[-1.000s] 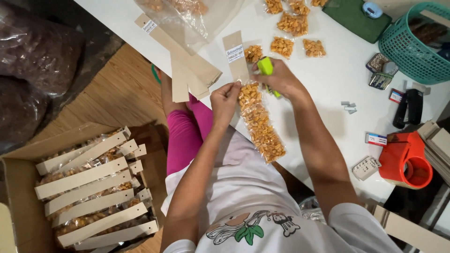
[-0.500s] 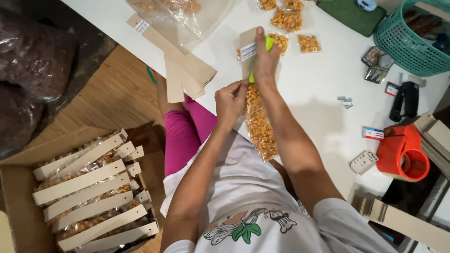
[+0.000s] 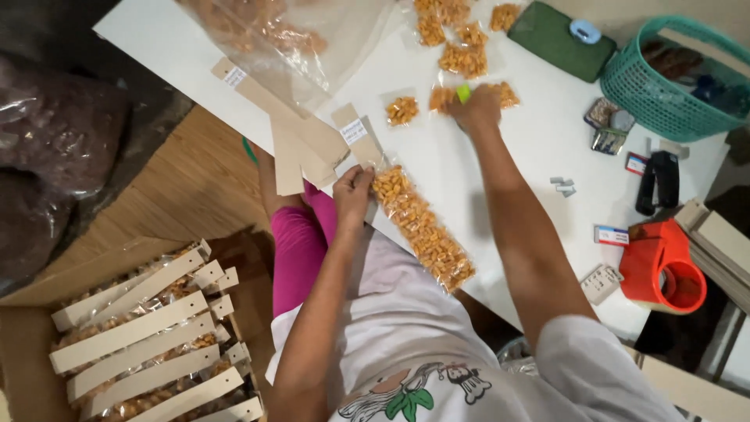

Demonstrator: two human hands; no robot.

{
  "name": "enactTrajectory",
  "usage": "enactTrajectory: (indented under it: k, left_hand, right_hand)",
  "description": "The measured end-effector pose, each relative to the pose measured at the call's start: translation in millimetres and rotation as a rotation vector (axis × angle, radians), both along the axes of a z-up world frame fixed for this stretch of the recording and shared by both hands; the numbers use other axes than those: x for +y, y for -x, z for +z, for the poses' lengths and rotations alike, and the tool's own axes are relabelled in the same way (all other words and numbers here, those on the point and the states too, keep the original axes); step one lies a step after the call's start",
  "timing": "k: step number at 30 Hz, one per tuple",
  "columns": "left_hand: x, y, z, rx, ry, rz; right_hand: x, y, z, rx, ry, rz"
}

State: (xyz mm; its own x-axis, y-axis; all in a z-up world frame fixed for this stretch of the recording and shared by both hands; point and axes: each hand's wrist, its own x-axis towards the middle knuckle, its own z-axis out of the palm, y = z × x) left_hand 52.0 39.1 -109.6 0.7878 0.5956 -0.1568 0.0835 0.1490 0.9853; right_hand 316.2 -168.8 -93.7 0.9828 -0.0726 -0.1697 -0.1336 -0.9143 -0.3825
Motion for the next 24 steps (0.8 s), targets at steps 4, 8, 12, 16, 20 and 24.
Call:
enactTrajectory:
  k: [4,8,12,16,20,24]
  left_hand:
    - [5.2,-16.3,-39.0,0.135,0.091,0.043]
    - [0.9,-14.8,-26.8,0.048,0.151,0.032]
    - [-10.9,10.5,57.1,-0.022,0.35,-0.025]
    - [-7.0,4.4,42.9,-0.045,0.198,0.017]
    - [-10.2,8.7,60.9,-0.039,-0.049,-0.01]
    - [-16.1,10.5,87.1,-0.063,-0.134,-0.046]
  right_hand:
    - [-23.0,71.7,36.0,0.075,-0.306,0.284]
    - [-11.7,145.7,108.7,0.203,-0.834,0.354]
    - [17.9,169.8,104.1,0.393,-1.009,0.377]
    - [33.5,167.9,86.7,0.433,-0.901,0.453]
    - [30.8,169.6,93.3,0.449,-0.797,0.515]
    - [36.0,174.8,154.8,0.423,-0.616,0.467]
